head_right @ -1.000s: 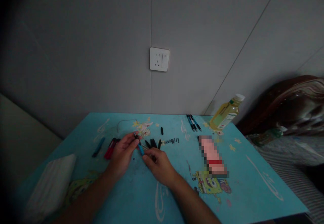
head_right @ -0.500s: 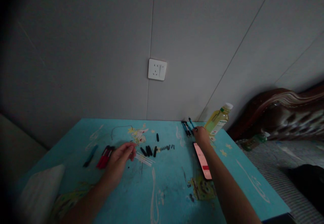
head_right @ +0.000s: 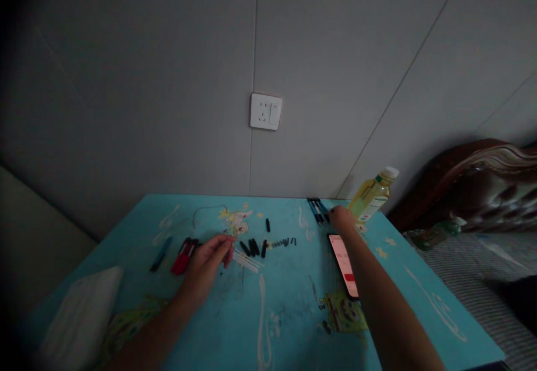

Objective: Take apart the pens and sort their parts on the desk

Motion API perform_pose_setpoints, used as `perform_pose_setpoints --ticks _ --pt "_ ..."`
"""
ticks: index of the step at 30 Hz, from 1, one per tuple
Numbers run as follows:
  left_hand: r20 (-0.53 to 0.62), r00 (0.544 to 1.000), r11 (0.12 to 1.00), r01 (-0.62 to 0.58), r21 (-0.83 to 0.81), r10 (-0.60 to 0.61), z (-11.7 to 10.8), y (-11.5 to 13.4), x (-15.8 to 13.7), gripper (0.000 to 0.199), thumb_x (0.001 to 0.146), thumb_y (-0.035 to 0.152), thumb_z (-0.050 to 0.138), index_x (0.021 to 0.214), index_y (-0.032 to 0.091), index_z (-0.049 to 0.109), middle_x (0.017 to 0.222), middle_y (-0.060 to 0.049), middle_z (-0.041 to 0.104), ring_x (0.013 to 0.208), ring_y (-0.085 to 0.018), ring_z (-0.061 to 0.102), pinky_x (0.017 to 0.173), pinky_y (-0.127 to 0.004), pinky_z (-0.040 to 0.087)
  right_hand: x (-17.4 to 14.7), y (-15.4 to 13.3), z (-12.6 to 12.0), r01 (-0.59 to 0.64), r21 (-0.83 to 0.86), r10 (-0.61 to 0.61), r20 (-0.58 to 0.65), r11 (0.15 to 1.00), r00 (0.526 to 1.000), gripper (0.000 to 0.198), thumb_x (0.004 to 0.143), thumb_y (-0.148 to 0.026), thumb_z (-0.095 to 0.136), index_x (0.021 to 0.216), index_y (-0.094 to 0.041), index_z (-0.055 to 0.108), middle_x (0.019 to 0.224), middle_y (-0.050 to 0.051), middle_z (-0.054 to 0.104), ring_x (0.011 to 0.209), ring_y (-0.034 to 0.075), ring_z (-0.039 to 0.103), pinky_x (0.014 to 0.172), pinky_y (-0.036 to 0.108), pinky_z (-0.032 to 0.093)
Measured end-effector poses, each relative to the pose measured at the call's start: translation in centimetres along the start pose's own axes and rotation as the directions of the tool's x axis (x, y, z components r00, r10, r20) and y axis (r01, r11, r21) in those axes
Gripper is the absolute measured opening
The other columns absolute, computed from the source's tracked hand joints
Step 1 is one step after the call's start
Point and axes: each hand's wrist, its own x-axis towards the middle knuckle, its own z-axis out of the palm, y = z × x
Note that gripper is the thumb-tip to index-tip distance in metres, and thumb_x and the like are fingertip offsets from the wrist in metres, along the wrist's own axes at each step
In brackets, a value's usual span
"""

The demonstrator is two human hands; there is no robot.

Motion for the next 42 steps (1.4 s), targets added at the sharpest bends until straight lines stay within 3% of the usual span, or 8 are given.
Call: perform_pose_setpoints --ticks 4,8,12,17,21,25,37,42 --pt "-0.013 1.0 0.998 -0.013 0.058 0.014 0.0 0.1 0.0 0.023 0.091 0.037 0.053 0.094 0.017 0.063 0.064 0.003 0.053 0.056 -0.01 0.046 0.053 -0.02 0.036 -1.5 -1.2 -1.5 0.027 0.075 -0.02 -0.092 0.997 0.996 0.037 0.095 -0.035 0.046 0.092 -0.01 0.074 0.092 0.019 0.073 0.087 0.027 0.069 0.074 0.032 0.046" --pt "0.024 0.995 0.959 -0.1 0.265 0.097 0.2 -0.3 -0.2 0.021 0.091 0.033 0.052 0.096 0.018 0.066 0.077 -0.001 0.063 0.068 -0.013 0.056 0.061 -0.022 0.041 -6.1 -6.0 -2.1 0.167 0.183 -0.132 -0.19 0.969 0.973 0.046 0.098 -0.041 0.034 0.109 -0.015 0.071 0.095 0.013 0.074 0.084 0.023 0.069 0.071 0.029 0.045" --pt "0.165 0.966 0.852 -0.253 0.458 0.198 1.0 -0.4 -1.0 0.021 0.093 0.024 0.046 0.095 0.019 0.067 0.084 -0.003 0.067 0.076 -0.015 0.061 0.07 -0.025 0.045 -13.4 -12.6 -1.4 0.452 0.478 -0.317 -0.337 0.753 0.886 0.041 0.098 -0.042 0.039 0.107 -0.017 0.069 0.097 0.01 0.074 0.077 0.021 0.068 0.07 0.028 0.048" --pt "0.273 0.929 0.45 -0.361 0.817 0.249 -0.1 0.4 -1.1 0.022 0.093 0.019 0.046 0.105 0.022 0.064 0.098 -0.006 0.067 0.094 -0.02 0.061 0.086 -0.031 0.045 -19.8 -16.3 -0.1 0.652 0.51 -0.55 -0.36 0.56 0.754 0.028 0.097 -0.03 0.045 0.106 -0.018 0.068 0.097 0.009 0.073 0.082 0.02 0.068 0.079 0.03 0.05" --pt "0.136 0.964 0.064 -0.155 0.986 0.228 -3.2 1.0 0.1 0.021 0.093 0.02 0.045 0.101 0.019 0.064 0.095 -0.009 0.064 0.095 -0.024 0.058 0.085 -0.035 0.044 -21.3 -15.7 0.5 0.721 0.48 -0.684 -0.291 0.5 0.668 0.026 0.097 -0.026 0.046 0.109 -0.02 0.068 0.093 0.007 0.071 0.081 0.019 0.067 0.077 0.03 0.051" --pt "0.018 0.981 -0.133 0.008 0.991 0.195 -5.4 0.7 0.8 0.024 0.092 0.021 0.043 0.096 0.015 0.066 0.095 -0.011 0.061 0.09 -0.025 0.058 0.08 -0.036 0.044 -21.9 -15.7 0.2 0.734 0.408 -0.741 -0.177 0.543 0.647 0.023 0.097 -0.025 0.047 0.102 -0.021 0.069 0.087 0.006 0.067 0.083 0.018 0.064 0.078 0.03 0.05" --pt "0.058 0.992 -0.178 -0.038 0.983 0.108 -5.6 -0.2 0.4 0.027 0.091 0.011 0.039 0.094 0.016 0.065 0.095 -0.011 0.062 0.086 -0.024 0.06 0.075 -0.033 0.046 -21.7 -15.8 1.1 0.764 0.324 -0.767 -0.151 0.558 0.624 0.018 0.094 -0.022 0.053 0.091 -0.02 0.071 0.08 0.006 0.062 0.078 0.019 0.06 0.074 0.03 0.049" --pt "0.052 0.989 -0.053 -0.045 0.998 0.141 -5.1 0.0 0.6 0.023 0.091 0.014 0.044 0.095 0.016 0.066 0.093 -0.012 0.063 0.089 -0.025 0.061 0.079 -0.035 0.047 -21.5 -15.8 1.2 0.76 0.35 -0.762 -0.167 0.547 0.625 0.019 0.094 -0.024 0.054 0.086 -0.019 0.07 0.08 0.006 0.062 0.078 0.018 0.061 0.074 0.029 0.05"
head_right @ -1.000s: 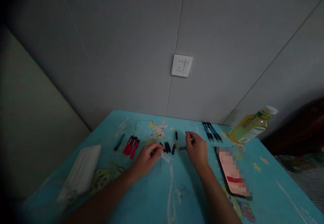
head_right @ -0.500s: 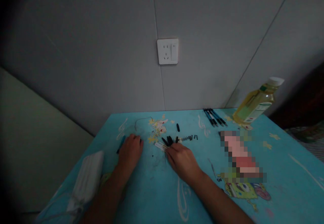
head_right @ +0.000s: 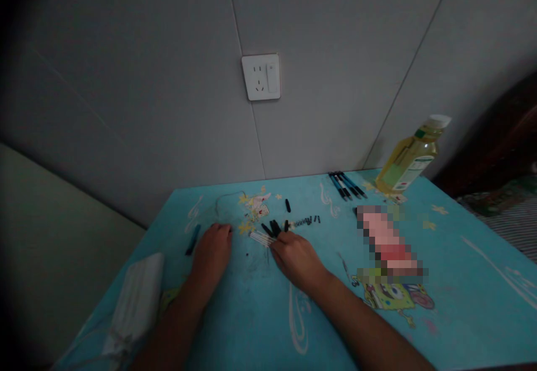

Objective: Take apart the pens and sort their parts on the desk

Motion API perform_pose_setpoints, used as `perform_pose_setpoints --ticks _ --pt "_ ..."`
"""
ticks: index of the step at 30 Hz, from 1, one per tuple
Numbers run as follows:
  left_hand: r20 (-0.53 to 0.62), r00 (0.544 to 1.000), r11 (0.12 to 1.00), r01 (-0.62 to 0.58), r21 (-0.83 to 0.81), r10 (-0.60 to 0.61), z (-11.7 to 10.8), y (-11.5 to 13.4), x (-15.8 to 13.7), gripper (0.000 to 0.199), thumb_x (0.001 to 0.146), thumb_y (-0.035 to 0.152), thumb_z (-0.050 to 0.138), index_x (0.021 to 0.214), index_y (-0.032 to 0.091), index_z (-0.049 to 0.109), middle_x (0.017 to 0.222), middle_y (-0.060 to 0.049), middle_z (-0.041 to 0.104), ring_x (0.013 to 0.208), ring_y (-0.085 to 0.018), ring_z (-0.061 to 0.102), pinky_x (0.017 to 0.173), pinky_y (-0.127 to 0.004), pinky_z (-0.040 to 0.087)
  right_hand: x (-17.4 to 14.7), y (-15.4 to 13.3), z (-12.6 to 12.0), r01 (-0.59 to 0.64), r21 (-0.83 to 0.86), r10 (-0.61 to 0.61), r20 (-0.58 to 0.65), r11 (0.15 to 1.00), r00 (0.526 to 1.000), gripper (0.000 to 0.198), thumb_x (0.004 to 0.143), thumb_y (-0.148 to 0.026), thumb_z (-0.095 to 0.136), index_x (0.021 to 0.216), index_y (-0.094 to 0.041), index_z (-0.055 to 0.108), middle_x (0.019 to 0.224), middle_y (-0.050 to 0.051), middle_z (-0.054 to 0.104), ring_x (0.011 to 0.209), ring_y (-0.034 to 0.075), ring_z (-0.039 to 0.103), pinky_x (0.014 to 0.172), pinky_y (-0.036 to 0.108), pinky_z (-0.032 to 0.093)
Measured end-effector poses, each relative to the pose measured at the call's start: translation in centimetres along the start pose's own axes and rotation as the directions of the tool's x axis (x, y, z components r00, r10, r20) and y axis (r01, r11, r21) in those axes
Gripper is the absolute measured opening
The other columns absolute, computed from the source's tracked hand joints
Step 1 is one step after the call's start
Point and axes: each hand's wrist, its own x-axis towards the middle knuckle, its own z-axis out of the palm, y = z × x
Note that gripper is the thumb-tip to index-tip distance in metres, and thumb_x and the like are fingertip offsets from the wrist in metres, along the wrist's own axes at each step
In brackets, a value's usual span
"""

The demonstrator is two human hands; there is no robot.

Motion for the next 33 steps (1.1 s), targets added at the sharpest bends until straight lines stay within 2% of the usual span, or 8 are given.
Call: perform_pose_setpoints --ticks 4,8,12,20,23,26,30,33 --pt "-0.159 0.987 0.92 -0.087 -0.381 0.028 -1.0 1.3 0.4 0.024 0.095 0.021 0.044 0.108 0.02 0.063 0.107 -0.009 0.064 0.099 -0.022 0.061 0.092 -0.037 0.047 0.0 -0.2 -0.4 -0.015 0.034 0.014 0.012 0.999 1.0 0.016 0.094 -0.024 0.055 0.094 -0.02 0.07 0.084 0.006 0.063 0.081 0.019 0.062 0.076 0.031 0.051" --pt "-0.267 0.963 0.614 -0.229 -0.755 0.03 -2.2 3.3 -0.2 0.023 0.095 0.027 0.049 0.115 0.023 0.06 0.113 -0.007 0.062 0.103 -0.019 0.061 0.09 -0.032 0.05 0.0 -0.6 -0.9 -0.038 0.188 0.047 -0.044 0.981 0.998 0.028 0.093 -0.029 0.058 0.119 -0.021 0.063 0.098 0.008 0.064 0.09 0.02 0.062 0.082 0.033 0.051" --pt "-0.239 0.971 0.359 -0.215 -0.908 -0.024 -2.4 5.1 -1.3 0.021 0.09 0.029 0.058 0.109 0.022 0.06 0.105 -0.006 0.062 0.099 -0.019 0.061 0.088 -0.032 0.051 0.1 -1.1 -1.3 -0.017 0.35 0.059 -0.108 0.937 0.992 0.035 0.093 -0.033 0.058 0.127 -0.022 0.057 0.106 0.009 0.063 0.095 0.021 0.061 0.085 0.034 0.051" --pt "-0.185 0.982 0.255 -0.187 -0.949 0.032 -1.2 6.1 -2.2 0.011 0.087 0.031 0.062 0.092 0.021 0.065 0.1 -0.007 0.063 0.1 -0.021 0.061 0.093 -0.036 0.049 0.0 -1.6 -1.2 0.011 0.414 0.044 -0.123 0.91 0.991 0.019 0.096 -0.033 0.053 0.099 -0.02 0.065 0.088 0.005 0.063 0.081 0.018 0.061 0.076 0.029 0.049" --pt "-0.151 0.989 0.239 -0.144 -0.96 -0.008 -1.0 5.5 -1.8 0.022 0.088 0.036 0.06 0.103 0.021 0.065 0.101 -0.007 0.065 0.1 -0.021 0.062 0.093 -0.035 0.049 -0.1 -1.7 -1.6 0.049 0.416 0.05 -0.224 0.908 0.973 0.019 0.097 -0.03 0.049 0.098 -0.019 0.064 0.086 0.006 0.062 0.081 0.018 0.06 0.075 0.03 0.049" --pt "-0.122 0.98 0.312 -0.068 -0.948 -0.159 -0.4 4.2 -0.6 0.036 0.092 0.042 0.051 0.12 0.02 0.059 0.102 -0.007 0.068 0.093 -0.019 0.064 0.086 -0.032 0.05 -0.1 -1.7 -1.9 -0.009 0.443 0.174 -0.334 0.897 0.926 0.018 0.097 -0.03 0.049 0.097 -0.019 0.063 0.087 0.007 0.062 0.082 0.02 0.059 0.075 0.031 0.048" --pt "-0.193 0.974 0.777 -0.03 -0.629 -0.119 1.2 2.0 2.1 0.033 0.094 0.037 0.044 0.114 0.018 0.062 0.106 -0.009 0.067 0.09 -0.02 0.063 0.081 -0.033 0.05 -0.1 -2.0 -1.5 0.005 0.494 0.188 -0.34 0.87 0.921 0.018 0.097 -0.029 0.049 0.093 -0.019 0.063 0.083 0.005 0.06 0.078 0.018 0.058 0.072 0.03 0.047" --pt "-0.198 0.978 0.844 -0.046 -0.535 -0.072 2.4 1.5 4.3 0.028 0.088 0.029 0.052 0.107 0.015 0.066 0.104 -0.011 0.067 0.097 -0.023 0.062 0.09 -0.038 0.046 -0.2 -2.3 -0.7 0.054 0.477 0.125 -0.336 0.877 0.933 0.015 0.095 -0.029 0.052 0.091 -0.019 0.062 0.081 0.005 0.06 0.077 0.018 0.057 0.071 0.029 0.046"
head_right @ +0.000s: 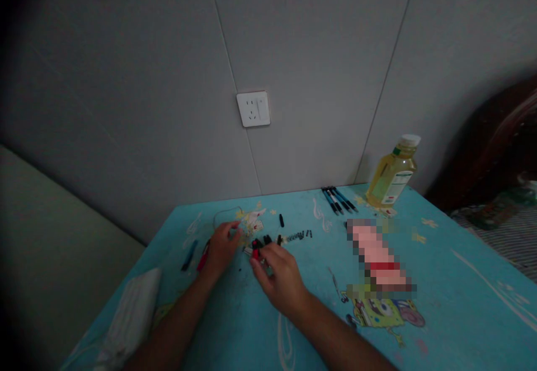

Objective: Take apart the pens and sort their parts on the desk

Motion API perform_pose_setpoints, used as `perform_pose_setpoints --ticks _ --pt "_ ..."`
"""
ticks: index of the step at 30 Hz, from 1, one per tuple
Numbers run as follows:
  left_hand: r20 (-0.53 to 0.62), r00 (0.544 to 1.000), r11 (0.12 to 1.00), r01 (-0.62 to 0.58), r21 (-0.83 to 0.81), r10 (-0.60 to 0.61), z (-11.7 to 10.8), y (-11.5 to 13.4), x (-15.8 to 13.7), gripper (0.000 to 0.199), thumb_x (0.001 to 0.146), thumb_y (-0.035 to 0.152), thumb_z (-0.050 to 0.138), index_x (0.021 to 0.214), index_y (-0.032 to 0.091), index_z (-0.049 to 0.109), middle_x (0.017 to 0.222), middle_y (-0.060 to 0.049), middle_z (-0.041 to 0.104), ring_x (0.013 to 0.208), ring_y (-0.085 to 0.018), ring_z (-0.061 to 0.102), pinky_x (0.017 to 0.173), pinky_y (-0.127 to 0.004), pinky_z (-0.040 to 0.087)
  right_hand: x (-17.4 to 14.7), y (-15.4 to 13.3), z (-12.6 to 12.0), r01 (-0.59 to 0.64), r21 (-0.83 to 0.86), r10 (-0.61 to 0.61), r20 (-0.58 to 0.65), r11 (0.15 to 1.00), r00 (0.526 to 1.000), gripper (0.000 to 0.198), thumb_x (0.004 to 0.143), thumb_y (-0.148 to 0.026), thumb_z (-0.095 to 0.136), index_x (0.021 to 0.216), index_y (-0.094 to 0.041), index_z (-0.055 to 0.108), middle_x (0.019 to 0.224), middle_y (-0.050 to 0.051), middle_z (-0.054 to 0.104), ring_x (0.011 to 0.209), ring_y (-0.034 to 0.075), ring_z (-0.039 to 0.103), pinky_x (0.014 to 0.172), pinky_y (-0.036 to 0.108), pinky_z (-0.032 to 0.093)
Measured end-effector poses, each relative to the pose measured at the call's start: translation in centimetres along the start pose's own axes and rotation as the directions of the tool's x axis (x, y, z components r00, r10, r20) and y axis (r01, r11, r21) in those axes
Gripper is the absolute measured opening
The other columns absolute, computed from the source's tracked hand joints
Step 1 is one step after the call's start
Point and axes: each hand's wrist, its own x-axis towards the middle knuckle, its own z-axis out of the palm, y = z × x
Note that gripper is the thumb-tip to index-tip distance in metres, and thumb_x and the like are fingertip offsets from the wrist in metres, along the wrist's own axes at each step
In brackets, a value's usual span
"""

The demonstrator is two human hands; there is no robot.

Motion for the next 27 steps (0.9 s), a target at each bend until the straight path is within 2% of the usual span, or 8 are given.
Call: perform_pose_setpoints --ticks 3,8,13,17,20,22,24,27 --pt "0.034 0.999 0.996 -0.032 0.078 0.029 1.5 -0.1 1.7 0.028 0.083 0.025 0.056 0.108 0.016 0.067 0.104 -0.011 0.067 0.103 -0.024 0.059 0.095 -0.038 0.042 -0.1 0.4 0.5 0.054 -0.059 -0.05 0.074 0.997 0.996 0.017 0.095 -0.03 0.052 0.086 -0.019 0.062 0.077 0.004 0.059 0.073 0.017 0.056 0.069 0.029 0.045" --pt "0.086 0.996 0.986 -0.036 0.163 0.023 3.1 0.4 2.8 0.026 0.085 0.026 0.054 0.104 0.016 0.069 0.101 -0.012 0.068 0.098 -0.024 0.061 0.092 -0.035 0.042 0.4 0.6 -0.2 0.104 -0.141 -0.095 0.075 0.985 0.993 0.018 0.096 -0.03 0.051 0.091 -0.019 0.064 0.082 0.006 0.063 0.076 0.018 0.058 0.071 0.031 0.045" --pt "0.11 0.994 0.985 -0.03 0.169 0.011 3.3 -0.2 2.5 0.027 0.089 0.028 0.048 0.101 0.018 0.069 0.102 -0.011 0.07 0.097 -0.024 0.062 0.091 -0.034 0.042 0.6 0.6 -0.6 0.094 -0.212 -0.078 0.081 0.973 0.994 0.019 0.096 -0.032 0.051 0.096 -0.018 0.065 0.082 0.006 0.064 0.076 0.018 0.06 0.074 0.032 0.046" --pt "0.103 0.995 0.99 -0.011 0.143 -0.004 2.9 -0.7 2.3 0.033 0.088 0.027 0.047 0.114 0.016 0.064 0.105 -0.011 0.07 0.098 -0.025 0.063 0.091 -0.037 0.044 0.5 0.7 -0.5 0.099 -0.227 -0.079 0.099 0.969 0.992 0.021 0.096 -0.034 0.051 0.096 -0.019 0.066 0.082 0.006 0.064 0.075 0.018 0.059 0.074 0.031 0.045" --pt "0.101 0.995 0.995 -0.007 0.1 -0.003 2.0 -0.3 1.8 0.035 0.089 0.028 0.047 0.118 0.016 0.06 0.1 -0.01 0.07 0.091 -0.025 0.065 0.087 -0.037 0.047 0.6 0.6 -0.6 0.096 -0.221 -0.075 0.102 0.971 0.992 0.022 0.096 -0.035 0.05 0.095 -0.019 0.066 0.082 0.006 0.063 0.075 0.018 0.058 0.074 0.031 0.045" --pt "0.11 0.994 0.998 -0.024 0.055 0.018 1.1 0.4 0.9 0.031 0.091 0.03 0.046 0.115 0.018 0.061 0.103 -0.008 0.07 0.094 -0.024 0.065 0.088 -0.036 0.048 0.6 0.5 -0.8 0.071 -0.192 -0.055 0.09 0.979 0.994 0.022 0.096 -0.034 0.05 0.093 -0.019 0.065 0.082 0.006 0.063 0.076 0.018 0.058 0.075 0.031 0.045" --pt "0.119 0.991 0.998 -0.054 -0.012 0.055 0.1 1.4 -0.3 0.027 0.093 0.033 0.045 0.11 0.02 0.061 0.107 -0.006 0.069 0.098 -0.021 0.064 0.09 -0.033 0.048 0.8 0.6 -0.9 0.014 -0.126 -0.007 0.054 0.992 0.999 0.021 0.096 -0.033 0.05 0.092 -0.018 0.064 0.082 0.005 0.062 0.077 0.017 0.058 0.074 0.03 0.045" --pt "0.131 0.971 0.956 -0.165 -0.242 0.2 -1.2 2.9 -2.5 0.021 0.094 0.032 0.047 0.105 0.022 0.062 0.105 -0.005 0.067 0.099 -0.02 0.063 0.091 -0.032 0.047 1.1 0.9 -0.9 -0.138 0.051 0.14 -0.045 0.989 0.989 0.017 0.094 -0.034 0.055 0.089 -0.019 0.062 0.078 0.002 0.061 0.073 0.015 0.057 0.068 0.026 0.043"
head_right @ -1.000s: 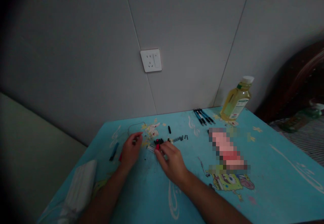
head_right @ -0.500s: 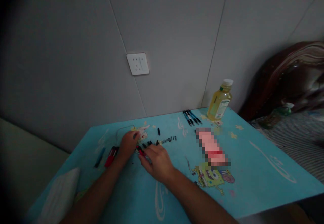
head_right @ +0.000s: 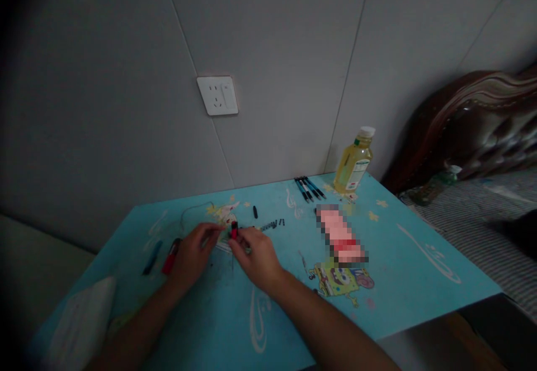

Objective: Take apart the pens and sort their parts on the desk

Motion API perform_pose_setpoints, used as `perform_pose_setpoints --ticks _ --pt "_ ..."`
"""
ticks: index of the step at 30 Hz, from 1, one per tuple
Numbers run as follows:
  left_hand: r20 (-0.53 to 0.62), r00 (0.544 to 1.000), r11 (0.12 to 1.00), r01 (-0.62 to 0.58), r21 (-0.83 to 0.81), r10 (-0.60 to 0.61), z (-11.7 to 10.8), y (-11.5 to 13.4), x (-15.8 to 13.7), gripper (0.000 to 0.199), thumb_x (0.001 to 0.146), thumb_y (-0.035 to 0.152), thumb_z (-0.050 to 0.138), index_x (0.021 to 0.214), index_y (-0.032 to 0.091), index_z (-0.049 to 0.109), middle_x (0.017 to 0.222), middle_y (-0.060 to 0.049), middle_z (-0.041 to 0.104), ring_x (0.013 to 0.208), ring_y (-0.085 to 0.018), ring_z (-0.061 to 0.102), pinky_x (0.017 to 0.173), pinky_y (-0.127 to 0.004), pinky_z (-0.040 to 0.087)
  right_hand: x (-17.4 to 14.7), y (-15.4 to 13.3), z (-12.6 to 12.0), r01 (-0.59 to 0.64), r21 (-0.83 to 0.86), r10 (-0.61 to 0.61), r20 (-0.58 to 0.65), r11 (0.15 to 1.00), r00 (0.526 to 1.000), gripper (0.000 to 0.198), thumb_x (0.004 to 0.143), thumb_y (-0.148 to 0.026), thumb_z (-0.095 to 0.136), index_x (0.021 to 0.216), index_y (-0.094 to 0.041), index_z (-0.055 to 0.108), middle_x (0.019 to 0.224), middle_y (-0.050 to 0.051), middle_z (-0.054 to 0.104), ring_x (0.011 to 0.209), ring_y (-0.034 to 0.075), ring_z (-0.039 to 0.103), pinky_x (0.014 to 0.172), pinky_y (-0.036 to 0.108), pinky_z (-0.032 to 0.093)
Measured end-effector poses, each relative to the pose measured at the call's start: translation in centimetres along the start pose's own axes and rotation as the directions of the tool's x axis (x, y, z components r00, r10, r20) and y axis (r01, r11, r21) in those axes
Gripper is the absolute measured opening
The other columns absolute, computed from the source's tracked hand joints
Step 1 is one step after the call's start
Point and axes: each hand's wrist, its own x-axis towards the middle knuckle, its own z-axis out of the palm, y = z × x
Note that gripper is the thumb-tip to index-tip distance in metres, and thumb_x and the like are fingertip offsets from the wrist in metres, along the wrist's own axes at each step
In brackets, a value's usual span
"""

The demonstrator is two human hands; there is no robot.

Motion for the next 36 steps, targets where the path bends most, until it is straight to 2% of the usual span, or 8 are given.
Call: perform_pose_setpoints --ticks 3,6,8,13,20,27,32,36 --pt "0.044 0.997 0.994 -0.053 -0.096 0.057 0.1 1.4 -1.9 0.015 0.094 0.027 0.049 0.099 0.022 0.062 0.099 -0.004 0.065 0.093 -0.018 0.063 0.086 -0.03 0.048 0.5 0.5 0.1 -0.178 0.303 0.204 -0.057 0.936 0.977 0.018 0.091 -0.037 0.06 0.094 -0.019 0.058 0.073 -0.001 0.062 0.066 0.013 0.057 0.063 0.024 0.043" --pt "0.053 0.998 0.98 -0.03 -0.195 0.042 0.8 1.9 -3.2 0.008 0.094 0.024 0.051 0.094 0.02 0.058 0.09 -0.003 0.063 0.084 -0.015 0.063 0.079 -0.027 0.05 0.9 1.1 0.2 -0.303 0.59 0.347 0.041 0.748 0.937 0.034 0.086 -0.04 0.066 0.109 -0.021 0.05 0.073 -0.001 0.067 0.059 0.012 0.059 0.059 0.024 0.044" --pt "0.059 0.997 0.968 -0.042 -0.246 0.058 1.4 2.1 -3.7 0.006 0.094 0.022 0.052 0.095 0.02 0.057 0.09 -0.003 0.063 0.083 -0.014 0.063 0.078 -0.026 0.051 1.0 1.3 0.2 -0.348 0.66 0.381 0.101 0.666 0.919 0.041 0.083 -0.039 0.069 0.112 -0.021 0.047 0.071 -0.001 0.069 0.055 0.012 0.059 0.057 0.023 0.044" --pt "-0.008 0.998 0.97 -0.062 -0.233 0.062 1.6 2.7 -3.9 0.006 0.091 0.02 0.058 0.097 0.02 0.06 0.09 -0.002 0.067 0.083 -0.014 0.064 0.077 -0.025 0.051 1.0 1.3 0.1 -0.387 0.678 0.409 0.137 0.625 0.902 0.043 0.082 -0.036 0.071 0.114 -0.022 0.044 0.078 0.001 0.072 0.054 0.012 0.059 0.054 0.023 0.044" --pt "-0.072 0.993 0.969 -0.107 -0.221 0.093 0.8 3.3 -3.5 0.008 0.092 0.019 0.056 0.094 0.019 0.064 0.091 -0.004 0.068 0.086 -0.015 0.064 0.08 -0.026 0.051 0.8 0.9 0.2 -0.425 0.676 0.416 0.188 0.602 0.89 0.042 0.084 -0.032 0.07 0.115 -0.023 0.043 0.083 0.002 0.073 0.053 0.011 0.06 0.052 0.022 0.043" --pt "-0.125 0.985 0.973 -0.14 -0.184 0.119 0.9 3.2 -3.3 0.01 0.092 0.015 0.056 0.095 0.019 0.064 0.094 -0.005 0.068 0.09 -0.015 0.065 0.082 -0.028 0.051 0.7 1.2 0.2 -0.441 0.666 0.397 0.23 0.602 0.889 0.04 0.082 -0.034 0.072 0.104 -0.024 0.041 0.084 0.001 0.073 0.051 0.012 0.062 0.049 0.023 0.042" --pt "-0.164 0.983 0.984 -0.107 -0.142 0.083 0.8 3.2 -3.3 0.012 0.09 0.014 0.058 0.1 0.02 0.062 0.091 -0.003 0.069 0.084 -0.014 0.067 0.076 -0.025 0.053 0.6 1.5 0.4 -0.457 0.642 0.394 0.252 0.615 0.884 0.039 0.081 -0.036 0.073 0.1 -0.024 0.041 0.068 -0.003 0.069 0.048 0.013 0.061 0.046 0.022 0.041" --pt "-0.148 0.979 0.976 -0.163 -0.142 0.142 0.6 3.4 -3.3 0.021 0.09 0.011 0.057 0.107 0.021 0.062 0.098 -0.004 0.07 0.09 -0.015 0.067 0.081 -0.027 0.054 0.4 1.8 0.7 -0.482 0.657 0.405 0.281 0.58 0.87 0.04 0.082 -0.036 0.072 0.104 -0.024 0.041 0.059 -0.005 0.066 0.045 0.014 0.06 0.044 0.02 0.04"
